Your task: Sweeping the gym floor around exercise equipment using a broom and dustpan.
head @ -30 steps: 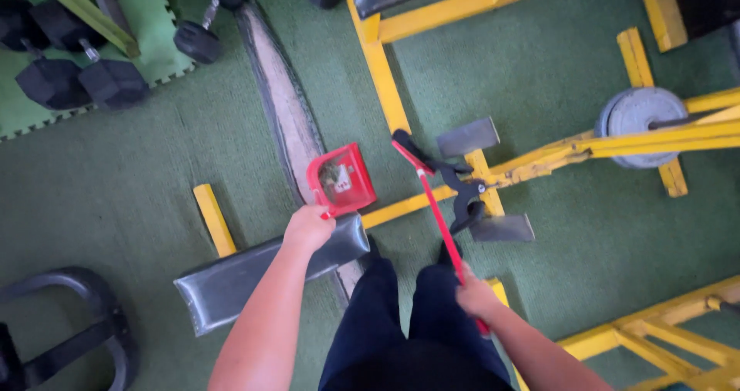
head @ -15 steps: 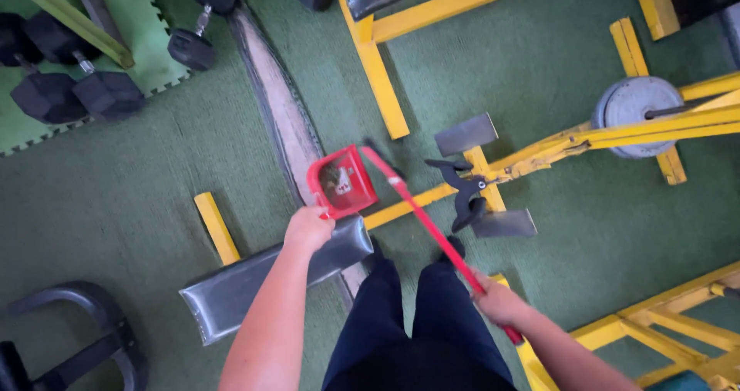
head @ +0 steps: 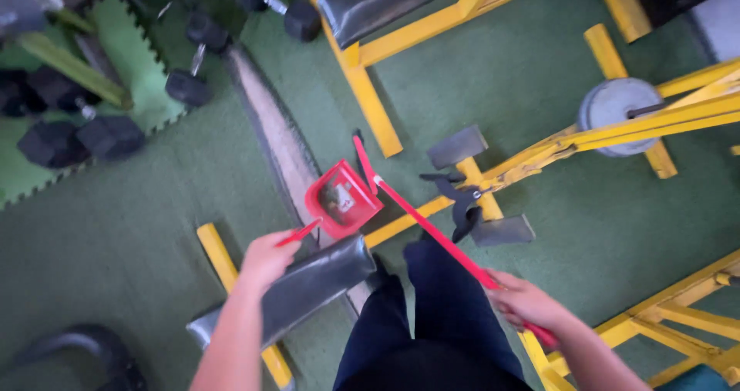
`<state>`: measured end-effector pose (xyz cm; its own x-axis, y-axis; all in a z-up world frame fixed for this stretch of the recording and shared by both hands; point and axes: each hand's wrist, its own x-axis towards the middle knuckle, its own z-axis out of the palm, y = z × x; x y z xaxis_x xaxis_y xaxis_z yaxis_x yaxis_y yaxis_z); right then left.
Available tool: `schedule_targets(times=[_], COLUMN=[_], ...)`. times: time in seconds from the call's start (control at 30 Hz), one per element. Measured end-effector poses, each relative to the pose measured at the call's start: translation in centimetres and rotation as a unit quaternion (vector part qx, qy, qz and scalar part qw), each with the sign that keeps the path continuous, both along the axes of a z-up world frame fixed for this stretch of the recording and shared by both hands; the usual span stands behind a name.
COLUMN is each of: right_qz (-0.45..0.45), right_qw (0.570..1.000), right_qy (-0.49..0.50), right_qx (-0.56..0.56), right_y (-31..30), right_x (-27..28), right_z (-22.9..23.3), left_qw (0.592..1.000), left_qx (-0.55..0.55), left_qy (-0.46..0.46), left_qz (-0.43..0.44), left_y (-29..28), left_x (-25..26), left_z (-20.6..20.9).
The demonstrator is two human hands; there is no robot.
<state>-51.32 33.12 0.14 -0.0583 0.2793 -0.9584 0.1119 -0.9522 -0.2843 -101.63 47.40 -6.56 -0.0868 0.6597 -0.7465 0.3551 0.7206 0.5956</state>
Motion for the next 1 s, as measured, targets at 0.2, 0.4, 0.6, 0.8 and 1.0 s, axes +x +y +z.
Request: schedule_targets(times=[0.2,0.4,0.6,0.8,1.0], right_qz=[0.013,-0.032,-0.109,-0.174,-0.088], right_qw=[0.994,0.973,0.960,0.959,0.952], right_qy=[-0.087,-0.168,-0.200,-0.203,-0.272], right_qx=[0.067,0.154,0.160,0.091,0.113], right_y=[3.7,10.5,21.1,33.6,43.8], right_x=[5.0,13.3,20.3,24.2,35.5], right_z=[6.0,-0.6,-8.1,-9.8,-18.3], left_qw=[0.997,0.993,0.994,0.995,0.998], left_qx=[-0.063,-0.013,0.032,-0.006,0.008], left_qy=[-0.019,-0.100,-0.099,-0.096,-0.047], left_qz=[0.048,0.054,0.014,-0.025,-0.034], left_y=[4.4,11.4,22.9,35.4,44.2], left_x=[0.1,6.0,16.5,27.8,37.0], left_z=[10.2,11.0,6.0,-2.2,-5.9])
